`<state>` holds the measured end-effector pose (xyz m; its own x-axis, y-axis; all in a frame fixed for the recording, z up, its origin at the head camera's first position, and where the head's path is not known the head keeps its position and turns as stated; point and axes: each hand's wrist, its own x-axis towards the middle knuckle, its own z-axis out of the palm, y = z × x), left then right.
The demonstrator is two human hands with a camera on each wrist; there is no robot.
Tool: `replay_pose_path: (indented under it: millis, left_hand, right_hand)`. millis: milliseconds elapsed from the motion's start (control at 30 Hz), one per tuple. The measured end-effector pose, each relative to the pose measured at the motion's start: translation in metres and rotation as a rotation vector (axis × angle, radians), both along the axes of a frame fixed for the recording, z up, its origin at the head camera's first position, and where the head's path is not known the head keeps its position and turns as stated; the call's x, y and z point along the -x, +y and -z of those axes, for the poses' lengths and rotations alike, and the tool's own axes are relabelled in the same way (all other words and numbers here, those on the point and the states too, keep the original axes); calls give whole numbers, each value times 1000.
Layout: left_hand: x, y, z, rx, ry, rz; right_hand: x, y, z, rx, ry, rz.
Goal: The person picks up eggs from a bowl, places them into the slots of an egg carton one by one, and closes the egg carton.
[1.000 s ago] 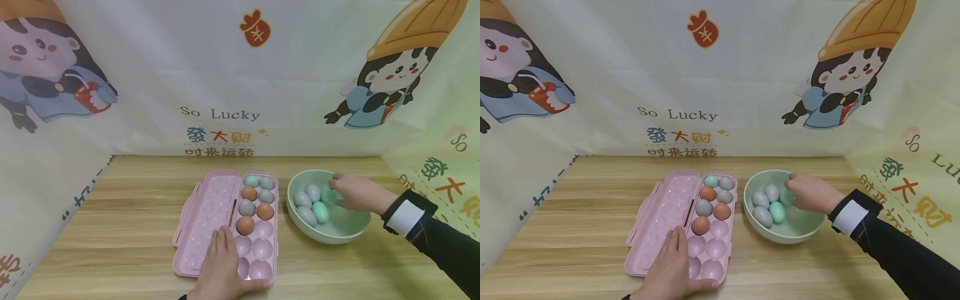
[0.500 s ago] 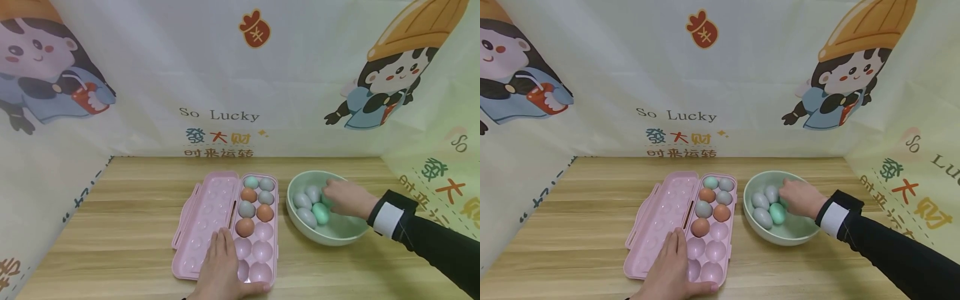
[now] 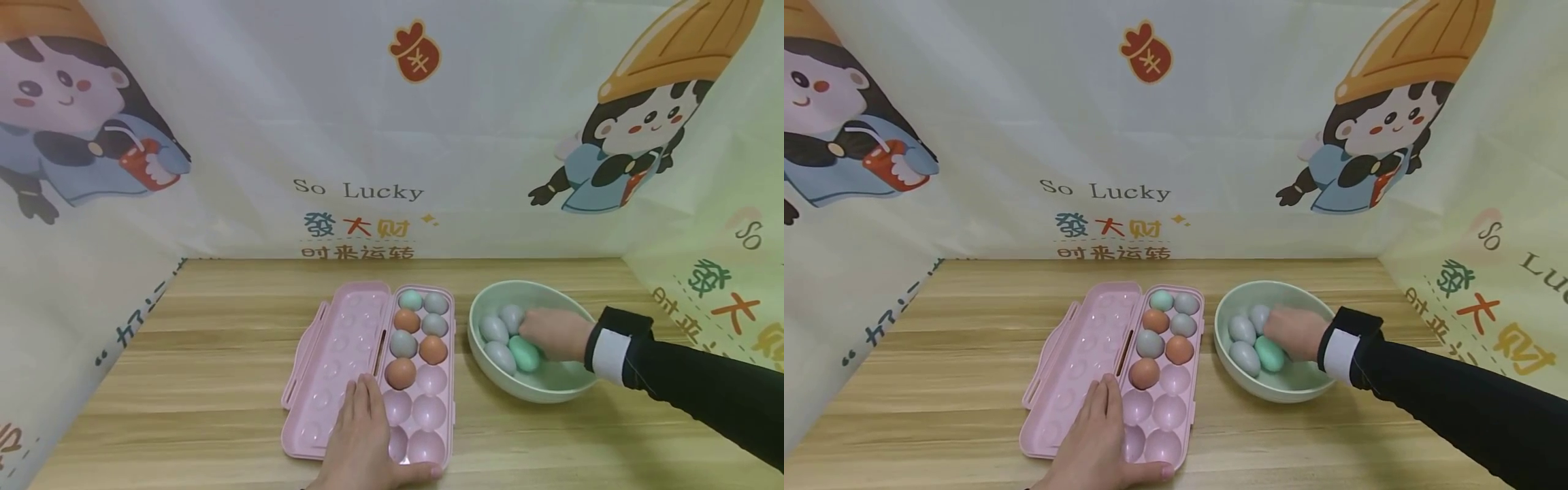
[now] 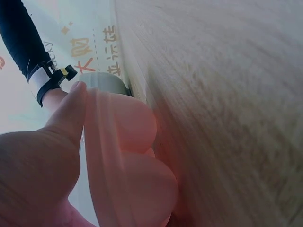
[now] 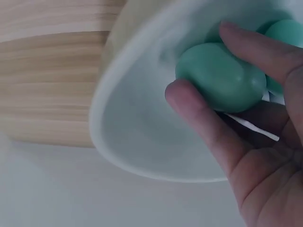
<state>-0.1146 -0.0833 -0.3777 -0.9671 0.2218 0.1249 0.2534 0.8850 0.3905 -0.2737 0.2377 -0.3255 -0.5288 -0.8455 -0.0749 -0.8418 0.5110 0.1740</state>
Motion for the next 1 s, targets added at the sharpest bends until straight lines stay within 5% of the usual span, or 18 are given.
replay_pose_path:
  millis: [567,1000]
  left_hand:
    - [-1,0,1,1,17,-2]
    - [0,0,2,-4,17,-2]
  right_hand:
    - [-2,3,-8,44,-130,60]
    - [-1,11,-7,25,-265,260]
